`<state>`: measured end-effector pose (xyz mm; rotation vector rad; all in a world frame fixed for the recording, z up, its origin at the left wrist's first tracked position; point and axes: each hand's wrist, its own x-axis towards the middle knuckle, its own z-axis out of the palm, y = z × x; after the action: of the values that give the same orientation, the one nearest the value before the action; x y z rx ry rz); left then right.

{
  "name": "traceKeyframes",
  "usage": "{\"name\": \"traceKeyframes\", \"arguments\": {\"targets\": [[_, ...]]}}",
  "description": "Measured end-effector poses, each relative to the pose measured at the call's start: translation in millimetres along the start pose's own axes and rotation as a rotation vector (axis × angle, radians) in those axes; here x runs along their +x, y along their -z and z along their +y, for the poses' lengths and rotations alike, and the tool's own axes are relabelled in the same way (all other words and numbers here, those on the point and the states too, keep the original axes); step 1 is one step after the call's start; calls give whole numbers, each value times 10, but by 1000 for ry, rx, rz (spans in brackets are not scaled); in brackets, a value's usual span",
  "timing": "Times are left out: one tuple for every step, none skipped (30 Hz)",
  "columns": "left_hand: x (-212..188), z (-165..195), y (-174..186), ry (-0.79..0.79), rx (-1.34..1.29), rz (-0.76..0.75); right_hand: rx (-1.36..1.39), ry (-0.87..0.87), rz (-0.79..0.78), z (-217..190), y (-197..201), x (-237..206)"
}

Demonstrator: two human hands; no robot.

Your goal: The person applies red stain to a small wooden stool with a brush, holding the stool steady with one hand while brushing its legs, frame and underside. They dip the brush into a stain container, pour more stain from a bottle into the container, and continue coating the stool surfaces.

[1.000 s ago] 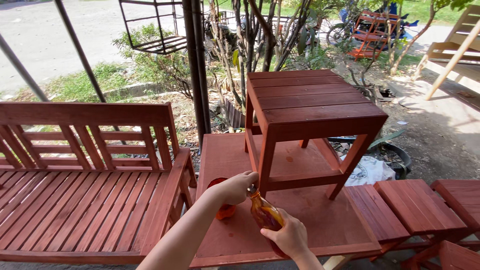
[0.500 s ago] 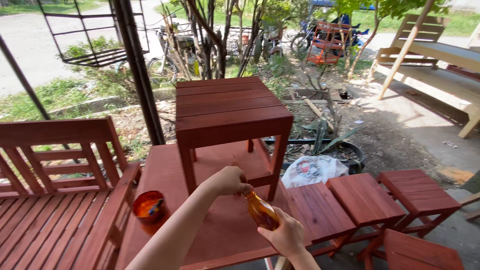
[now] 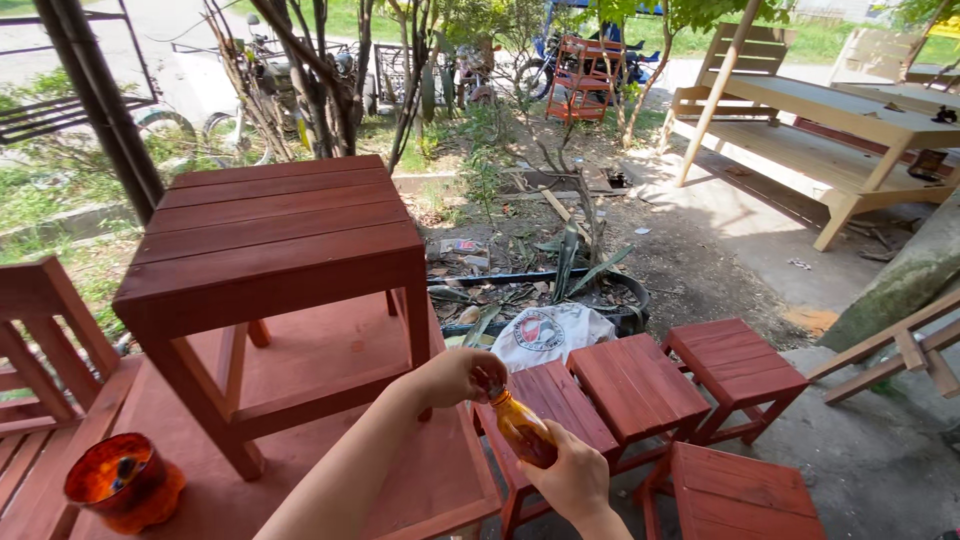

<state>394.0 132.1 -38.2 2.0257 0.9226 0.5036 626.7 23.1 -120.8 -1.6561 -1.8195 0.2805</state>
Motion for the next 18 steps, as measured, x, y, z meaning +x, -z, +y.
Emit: {"name": "traceKeyframes", "arguments": {"targets": [[109,-1,-28,-89,-32,-15,10,-7,5,72,15,52],[200,5,-32,-271,-3,7,38,-19,13,129,23,94],[281,13,-30,-454,28,25,68,-31,23,180,21,140],[373,27,-5,-641,59,42,95,-43,36,228,18,204],[462,42,41,-381,-55,-17,80,-50,39,272,15,266],[540,45,78,-114,-166,-81,67,-62,40,314,3,316],[621,45,90,156,-271,-148,55,-78,40,352,-10,353],[738,42,71,196,-81,-71,59,-76,51,384,-41,365],[921,52,70,224,111,13,58,-67,68,427,-56,422],[1072,41,53,252,299,98,56,-59,82,476,-62,468],[1173,-4,9,330,357,3,53,-60,105,522,-83,490],[1276,-65,-28,406,420,-88,52,-57,130,567,-111,529],[1384,-133,-26,483,486,-173,53,-50,158,612,-137,592],[1476,-214,-21,305,440,-164,51,-104,151,663,-164,650],[1541,-295,-38,130,390,-162,50,-162,141,708,-186,686],[1618,-376,-80,-45,334,-163,47,-223,130,769,-207,711],[1688,-447,-105,-309,485,37,40,-253,105,821,-220,745],[1756,-521,-115,-573,628,246,33,-280,79,884,-240,790]]}}
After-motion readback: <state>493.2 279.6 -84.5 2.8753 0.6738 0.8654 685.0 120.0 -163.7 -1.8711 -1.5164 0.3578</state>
